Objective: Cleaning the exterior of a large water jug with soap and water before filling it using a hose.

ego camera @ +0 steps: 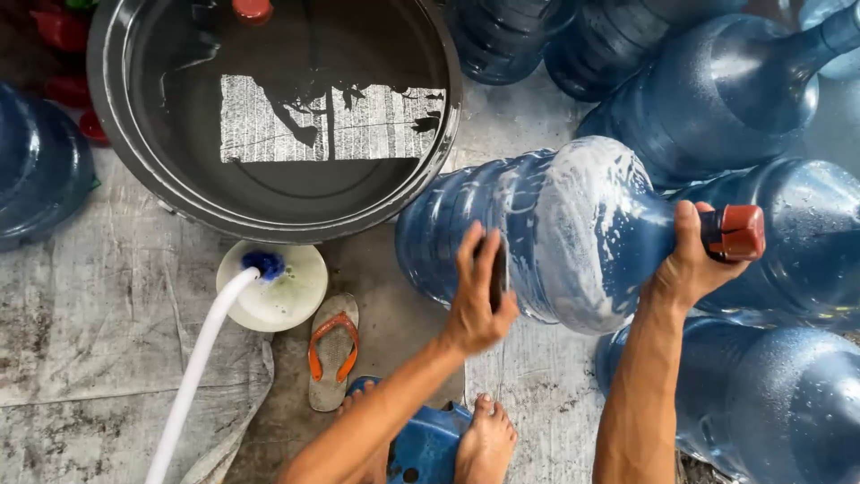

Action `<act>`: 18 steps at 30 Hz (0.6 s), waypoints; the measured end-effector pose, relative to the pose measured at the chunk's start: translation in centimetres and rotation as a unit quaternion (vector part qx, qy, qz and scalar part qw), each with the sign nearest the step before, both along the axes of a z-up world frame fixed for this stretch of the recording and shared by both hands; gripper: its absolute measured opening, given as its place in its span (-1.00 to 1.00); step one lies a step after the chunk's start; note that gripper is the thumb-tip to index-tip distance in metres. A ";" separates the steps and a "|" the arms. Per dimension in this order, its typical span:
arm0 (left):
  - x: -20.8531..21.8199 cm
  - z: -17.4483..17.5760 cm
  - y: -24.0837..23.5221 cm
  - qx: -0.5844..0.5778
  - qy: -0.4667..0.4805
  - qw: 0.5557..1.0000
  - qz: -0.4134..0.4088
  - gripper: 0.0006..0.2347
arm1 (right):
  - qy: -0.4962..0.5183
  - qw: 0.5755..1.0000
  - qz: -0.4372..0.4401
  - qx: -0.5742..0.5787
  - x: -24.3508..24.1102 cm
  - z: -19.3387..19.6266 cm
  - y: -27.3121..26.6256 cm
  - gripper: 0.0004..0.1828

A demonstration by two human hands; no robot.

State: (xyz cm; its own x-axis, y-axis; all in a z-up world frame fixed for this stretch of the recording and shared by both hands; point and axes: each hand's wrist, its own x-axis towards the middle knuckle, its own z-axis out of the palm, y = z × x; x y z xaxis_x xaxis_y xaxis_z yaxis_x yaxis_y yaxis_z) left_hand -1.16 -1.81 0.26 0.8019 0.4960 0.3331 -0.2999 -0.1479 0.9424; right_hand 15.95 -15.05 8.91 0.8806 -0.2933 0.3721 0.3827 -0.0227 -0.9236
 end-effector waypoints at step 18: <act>0.5 4.7 4.9 -0.082 0.186 0.979 -0.029 -0.49 | 0.019 0.926 0.376 0.016 -0.9 -1.5 -6.2 -0.59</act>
State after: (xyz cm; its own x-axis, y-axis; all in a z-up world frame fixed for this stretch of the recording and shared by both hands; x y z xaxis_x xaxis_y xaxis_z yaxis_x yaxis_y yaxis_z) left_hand -0.70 3.12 5.00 0.8812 0.4678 -0.0681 0.0651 0.0226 0.9976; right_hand 15.01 -21.21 7.42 0.8528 0.3977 0.3386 0.2466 0.2650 -0.9322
